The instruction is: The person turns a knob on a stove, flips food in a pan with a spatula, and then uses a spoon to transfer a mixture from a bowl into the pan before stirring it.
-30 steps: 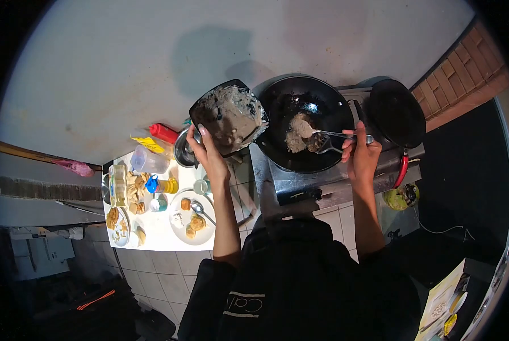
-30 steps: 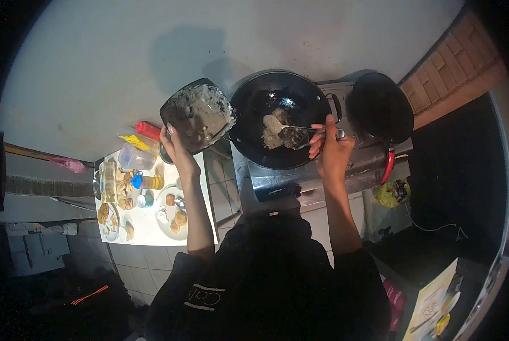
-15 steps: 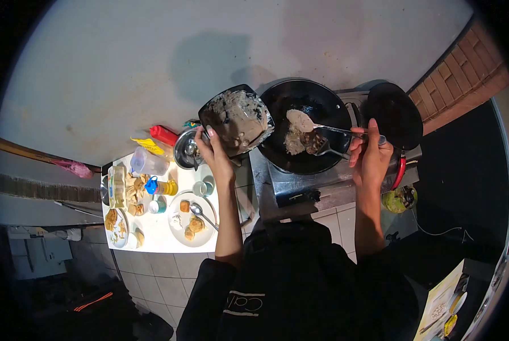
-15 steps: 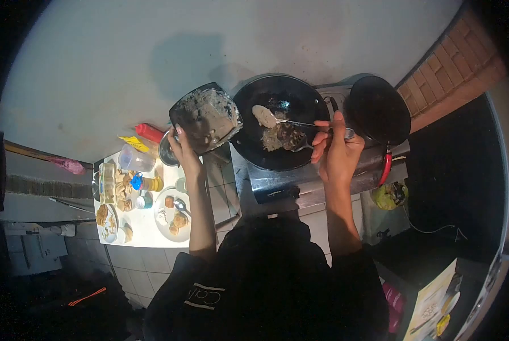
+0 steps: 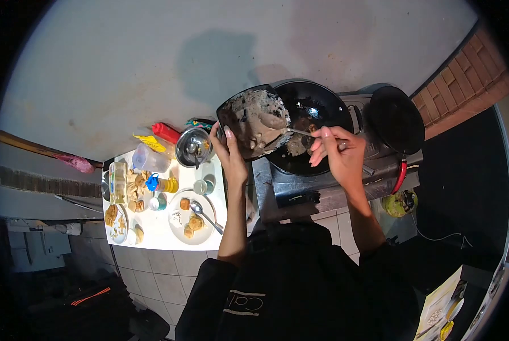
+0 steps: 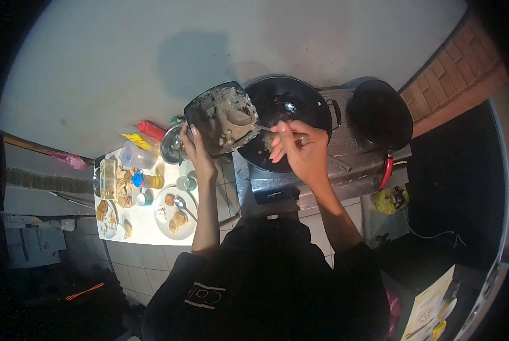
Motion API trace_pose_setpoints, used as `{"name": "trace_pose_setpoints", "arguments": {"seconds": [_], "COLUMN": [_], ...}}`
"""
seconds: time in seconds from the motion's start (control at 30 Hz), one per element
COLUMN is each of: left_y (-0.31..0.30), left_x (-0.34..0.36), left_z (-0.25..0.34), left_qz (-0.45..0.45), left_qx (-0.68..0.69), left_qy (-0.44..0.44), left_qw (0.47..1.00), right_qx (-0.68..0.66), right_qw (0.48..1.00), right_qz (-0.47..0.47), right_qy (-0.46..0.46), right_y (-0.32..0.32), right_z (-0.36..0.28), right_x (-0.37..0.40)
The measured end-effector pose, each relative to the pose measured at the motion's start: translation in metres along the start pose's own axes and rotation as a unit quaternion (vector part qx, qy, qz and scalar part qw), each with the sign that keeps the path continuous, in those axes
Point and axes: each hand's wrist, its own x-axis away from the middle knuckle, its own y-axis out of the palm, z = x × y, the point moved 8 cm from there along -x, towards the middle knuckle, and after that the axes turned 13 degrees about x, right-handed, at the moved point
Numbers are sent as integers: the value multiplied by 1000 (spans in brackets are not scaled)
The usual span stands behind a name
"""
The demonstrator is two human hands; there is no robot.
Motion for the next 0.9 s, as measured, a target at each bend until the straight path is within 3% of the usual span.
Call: {"name": "trace_pose_setpoints", "arguments": {"seconds": [0.27,0.33,0.57,0.67,0.73,0.77,0.8,0.87,0.9], "left_y": [4,4,1,-1,1,7,11,7,6], "left_x": [7,10,23,32,39,44,48,53,54], "left_z": [5,5,-6,-6,1,2,2,-13,-19], "left_qz": [-8,-6,12,45,60,52,45,43,42], "left_qx": [-32,-28,24,17,-18,-18,-18,-21,23], "left_qy": [51,59,98,114,124,117,111,105,88], "left_qw": [998,998,995,992,990,992,993,993,995], "right_qx": [160,251,296,272,245,190,188,5,8], "right_qw": [977,943,907,918,949,973,972,994,995], "right_qz": [-68,-91,-102,-93,-75,-96,-99,-102,-93], "right_qy": [-125,-201,-283,-272,-185,-95,-97,45,36], "right_y": [-3,-2,-16,-20,-19,-16,-11,-7,-9], "right_z": [-16,-30,-32,-15,12,31,34,55,53], "right_x": [-6,-3,13,32,42,46,50,52,50]}}
